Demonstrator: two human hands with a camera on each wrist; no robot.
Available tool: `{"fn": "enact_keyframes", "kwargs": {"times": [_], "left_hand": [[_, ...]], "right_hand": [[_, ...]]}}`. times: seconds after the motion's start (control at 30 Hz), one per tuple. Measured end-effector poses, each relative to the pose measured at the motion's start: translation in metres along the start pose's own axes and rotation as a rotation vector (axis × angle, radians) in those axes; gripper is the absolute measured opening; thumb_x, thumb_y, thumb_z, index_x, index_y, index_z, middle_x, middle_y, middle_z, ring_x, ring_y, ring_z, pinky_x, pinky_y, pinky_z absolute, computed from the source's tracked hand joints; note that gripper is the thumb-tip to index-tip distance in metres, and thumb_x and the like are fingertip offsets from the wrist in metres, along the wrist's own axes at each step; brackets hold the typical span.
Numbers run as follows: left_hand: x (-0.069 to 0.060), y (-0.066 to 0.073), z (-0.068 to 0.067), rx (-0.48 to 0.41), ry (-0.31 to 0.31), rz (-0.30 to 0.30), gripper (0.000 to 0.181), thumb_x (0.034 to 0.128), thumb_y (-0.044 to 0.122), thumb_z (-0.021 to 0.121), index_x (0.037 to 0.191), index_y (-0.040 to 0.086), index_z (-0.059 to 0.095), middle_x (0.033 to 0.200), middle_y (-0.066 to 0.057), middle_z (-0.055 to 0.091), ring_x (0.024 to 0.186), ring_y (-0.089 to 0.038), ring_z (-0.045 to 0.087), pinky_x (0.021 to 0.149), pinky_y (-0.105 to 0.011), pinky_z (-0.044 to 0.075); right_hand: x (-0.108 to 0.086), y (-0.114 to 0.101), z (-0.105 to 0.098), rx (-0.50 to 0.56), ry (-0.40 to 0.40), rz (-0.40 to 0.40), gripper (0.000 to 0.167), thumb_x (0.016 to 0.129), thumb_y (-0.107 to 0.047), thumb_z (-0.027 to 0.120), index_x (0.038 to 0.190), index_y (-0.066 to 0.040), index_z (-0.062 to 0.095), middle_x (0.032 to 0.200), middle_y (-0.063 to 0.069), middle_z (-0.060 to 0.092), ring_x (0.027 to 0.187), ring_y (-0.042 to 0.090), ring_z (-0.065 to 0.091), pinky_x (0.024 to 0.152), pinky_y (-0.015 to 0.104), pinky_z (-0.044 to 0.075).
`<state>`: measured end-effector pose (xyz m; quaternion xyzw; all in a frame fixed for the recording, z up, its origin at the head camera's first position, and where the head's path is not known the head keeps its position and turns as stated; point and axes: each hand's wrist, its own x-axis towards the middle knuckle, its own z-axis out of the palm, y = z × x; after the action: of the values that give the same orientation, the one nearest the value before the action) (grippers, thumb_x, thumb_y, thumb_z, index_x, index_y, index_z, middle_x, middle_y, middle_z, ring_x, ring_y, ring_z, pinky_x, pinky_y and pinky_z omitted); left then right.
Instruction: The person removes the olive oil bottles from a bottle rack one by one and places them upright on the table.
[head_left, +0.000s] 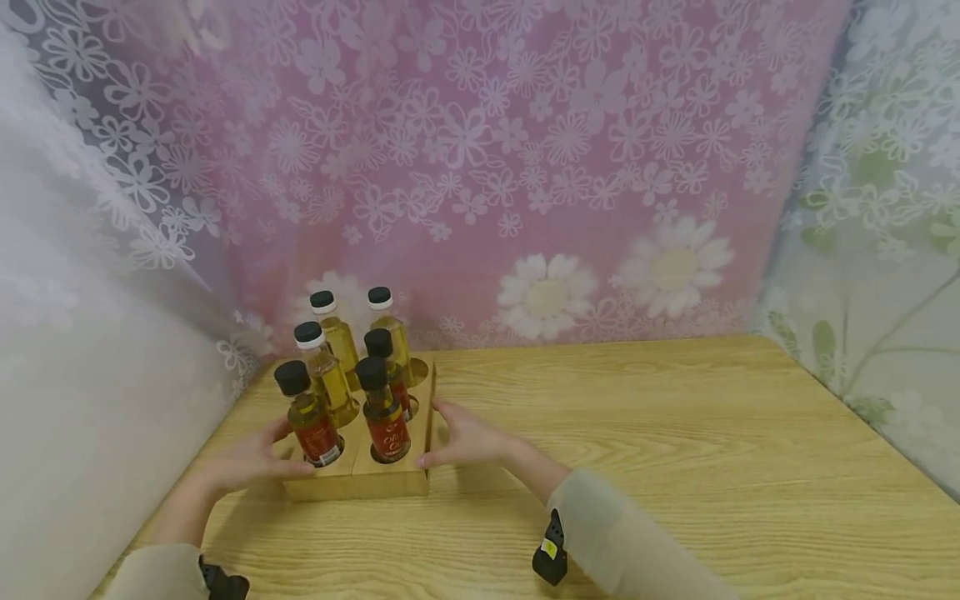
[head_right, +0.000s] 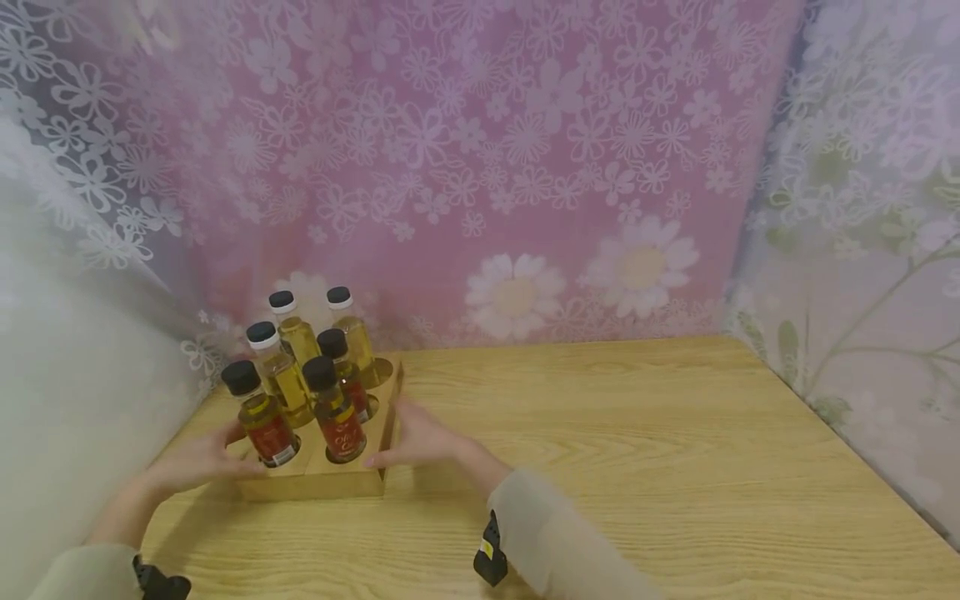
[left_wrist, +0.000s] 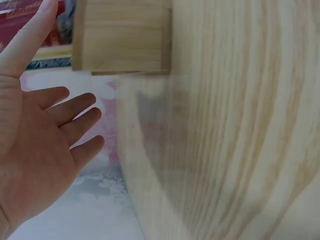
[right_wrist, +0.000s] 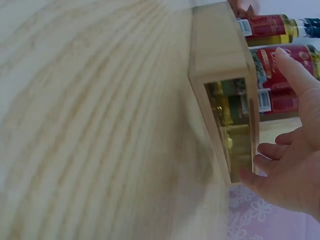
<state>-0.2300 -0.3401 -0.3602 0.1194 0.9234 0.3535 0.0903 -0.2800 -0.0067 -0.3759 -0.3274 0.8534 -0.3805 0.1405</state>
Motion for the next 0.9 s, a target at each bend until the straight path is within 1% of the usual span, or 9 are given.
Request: {"fn": "enact_keyframes", "kwargs": {"times": [0.13, 0.27, 0.33, 0.4, 0.5, 0.63, 0.7, 0.8, 0.9], "left_hand": [[0.006, -0.002, 0.006, 0.011, -0.017, 0.023, 0.091, 0.0777, 0.032, 0.075, 0.141, -0.009, 0.023, 0.139, -0.036, 0.027, 0.127, -0.053, 0.024, 0.094, -0.063, 0.031], [0.010, -0.001, 0.008, -0.019, -0.025, 0.045, 0.089, 0.0763, 0.028, 0.076, 0.139, -0.011, 0.027, 0.139, -0.037, 0.028, 0.127, -0.054, 0.022, 0.095, -0.064, 0.029], [0.010, 0.001, 0.009, -0.034, -0.037, 0.039, 0.089, 0.0755, 0.028, 0.077, 0.138, -0.011, 0.027, 0.139, -0.036, 0.028, 0.127, -0.054, 0.022, 0.095, -0.064, 0.028], [0.010, 0.001, 0.009, -0.042, -0.045, 0.031, 0.090, 0.0749, 0.028, 0.077, 0.138, -0.011, 0.027, 0.138, -0.036, 0.029, 0.127, -0.053, 0.023, 0.095, -0.064, 0.028], [0.011, 0.001, 0.011, -0.077, -0.063, 0.039, 0.090, 0.0746, 0.026, 0.078, 0.138, -0.011, 0.027, 0.138, -0.035, 0.030, 0.128, -0.053, 0.024, 0.096, -0.064, 0.028], [0.013, -0.004, 0.012, -0.141, -0.090, 0.068, 0.088, 0.0747, 0.022, 0.078, 0.138, -0.011, 0.026, 0.139, -0.035, 0.029, 0.128, -0.052, 0.023, 0.096, -0.065, 0.027], [0.014, -0.006, 0.012, -0.163, -0.096, 0.073, 0.088, 0.0742, 0.020, 0.078, 0.138, -0.011, 0.027, 0.138, -0.034, 0.030, 0.128, -0.052, 0.023, 0.096, -0.065, 0.026], [0.015, -0.007, 0.012, -0.176, -0.089, 0.094, 0.085, 0.0743, 0.018, 0.078, 0.137, -0.011, 0.029, 0.137, -0.033, 0.033, 0.127, -0.052, 0.025, 0.096, -0.065, 0.025], [0.015, -0.008, 0.013, -0.182, -0.064, 0.090, 0.083, 0.0727, 0.017, 0.079, 0.136, -0.011, 0.032, 0.135, -0.032, 0.037, 0.127, -0.051, 0.026, 0.097, -0.065, 0.024]], "right_hand": [[0.001, -0.003, 0.007, -0.021, -0.014, 0.000, 0.099, 0.079, -0.037, 0.074, 0.147, 0.003, 0.014, 0.150, 0.019, 0.021, 0.137, 0.030, 0.022, 0.107, 0.044, 0.025], [0.002, -0.003, 0.011, -0.004, -0.010, 0.014, 0.100, 0.078, -0.033, 0.076, 0.146, 0.005, 0.014, 0.150, 0.019, 0.020, 0.137, 0.030, 0.021, 0.108, 0.043, 0.025], [0.002, -0.002, 0.013, 0.012, -0.013, 0.020, 0.101, 0.077, -0.031, 0.077, 0.146, 0.005, 0.012, 0.150, 0.020, 0.018, 0.137, 0.030, 0.020, 0.108, 0.043, 0.024], [0.003, -0.002, 0.016, 0.033, -0.015, 0.022, 0.103, 0.077, -0.028, 0.077, 0.146, 0.005, 0.010, 0.151, 0.020, 0.016, 0.137, 0.030, 0.020, 0.108, 0.042, 0.024], [0.004, 0.000, 0.019, 0.076, -0.016, 0.030, 0.105, 0.076, -0.026, 0.078, 0.146, 0.005, 0.007, 0.151, 0.020, 0.014, 0.137, 0.030, 0.021, 0.108, 0.042, 0.026], [0.006, 0.002, 0.022, 0.170, -0.009, 0.062, 0.107, 0.076, -0.023, 0.079, 0.147, 0.004, 0.004, 0.151, 0.020, 0.012, 0.136, 0.032, 0.021, 0.107, 0.043, 0.026], [0.006, 0.002, 0.023, 0.213, -0.003, 0.085, 0.107, 0.076, -0.023, 0.079, 0.147, 0.002, 0.004, 0.151, 0.020, 0.013, 0.136, 0.033, 0.022, 0.107, 0.045, 0.027], [0.007, 0.002, 0.024, 0.244, 0.012, 0.107, 0.106, 0.076, -0.023, 0.079, 0.148, 0.001, 0.006, 0.151, 0.020, 0.016, 0.136, 0.033, 0.022, 0.106, 0.046, 0.027], [0.007, 0.002, 0.025, 0.242, 0.033, 0.116, 0.105, 0.075, -0.024, 0.079, 0.148, 0.001, 0.008, 0.150, 0.020, 0.019, 0.136, 0.033, 0.022, 0.106, 0.047, 0.026]]}}
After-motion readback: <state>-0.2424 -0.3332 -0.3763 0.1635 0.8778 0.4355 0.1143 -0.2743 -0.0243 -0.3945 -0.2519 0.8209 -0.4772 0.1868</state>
